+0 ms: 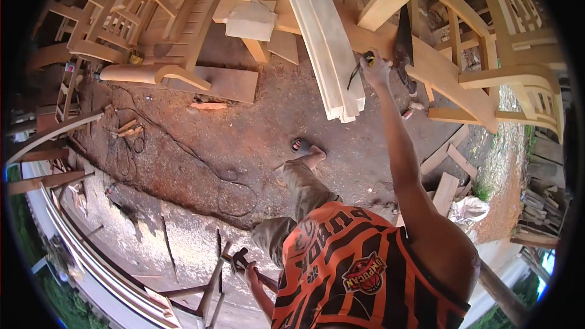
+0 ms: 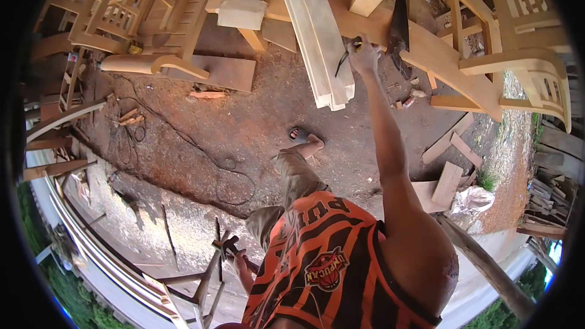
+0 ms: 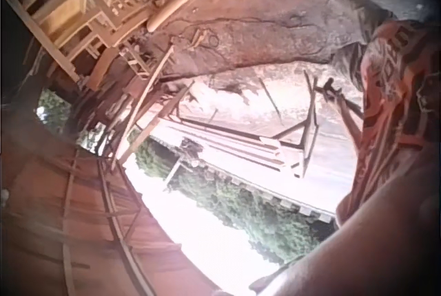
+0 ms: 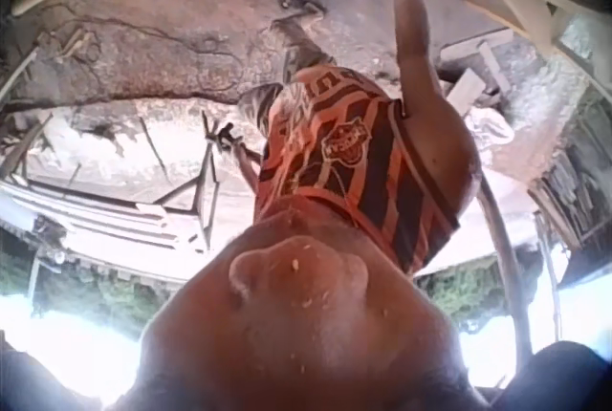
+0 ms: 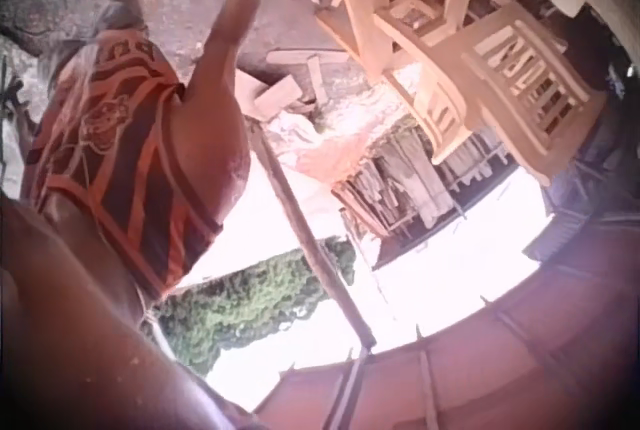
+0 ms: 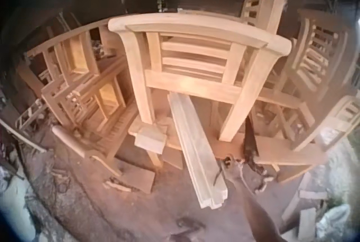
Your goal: Hammering wooden pieces together to form a frame, possibly for a door or furniture.
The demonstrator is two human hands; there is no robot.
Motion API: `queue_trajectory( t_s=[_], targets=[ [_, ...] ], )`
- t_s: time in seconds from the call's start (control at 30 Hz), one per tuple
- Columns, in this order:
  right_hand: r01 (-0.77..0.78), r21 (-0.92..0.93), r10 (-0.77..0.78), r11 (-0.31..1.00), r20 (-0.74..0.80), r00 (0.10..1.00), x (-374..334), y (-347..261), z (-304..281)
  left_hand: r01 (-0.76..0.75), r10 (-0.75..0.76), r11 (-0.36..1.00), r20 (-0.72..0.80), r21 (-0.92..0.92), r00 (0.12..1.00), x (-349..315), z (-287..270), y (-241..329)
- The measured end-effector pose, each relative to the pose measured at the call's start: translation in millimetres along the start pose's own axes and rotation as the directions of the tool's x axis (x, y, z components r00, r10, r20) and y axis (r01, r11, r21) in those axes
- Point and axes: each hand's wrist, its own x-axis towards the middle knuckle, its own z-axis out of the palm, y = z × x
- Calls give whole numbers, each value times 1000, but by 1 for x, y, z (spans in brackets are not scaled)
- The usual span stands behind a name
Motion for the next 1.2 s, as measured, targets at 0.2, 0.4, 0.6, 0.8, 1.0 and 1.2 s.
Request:
queue_trajectory(
  t_s=[0.2, 0.4, 0.6, 0.8, 1.0, 1.2],
  targets=[
    [-158, -347, 94, 925, -194, 976, 120, 86, 13, 210, -204, 976, -90, 60, 975, -77, 14, -12],
    [-97, -270, 41, 958, -205, 978, 116, 45, 33, 291, -283, 956, -147, 31, 948, -122, 27, -20],
    [-40, -193, 73, 980, 171, 983, 109, -111, 71, 326, -329, 944, -156, -42, 931, -133, 62, -30],
    [21, -193, -20, 981, 7, 1000, 163, -66, 110, 306, -330, 937, -139, -168, 934, -141, 71, -59],
    [140, -102, -105, 985, 294, 950, 102, -95, 53, 60, -144, 958, -288, -280, 947, -182, 59, -80],
    [63, 248, -157, 967, 379, 912, 90, -43, 7, 321, -479, 838, -312, -441, 821, -208, 44, -106]
  ],
)
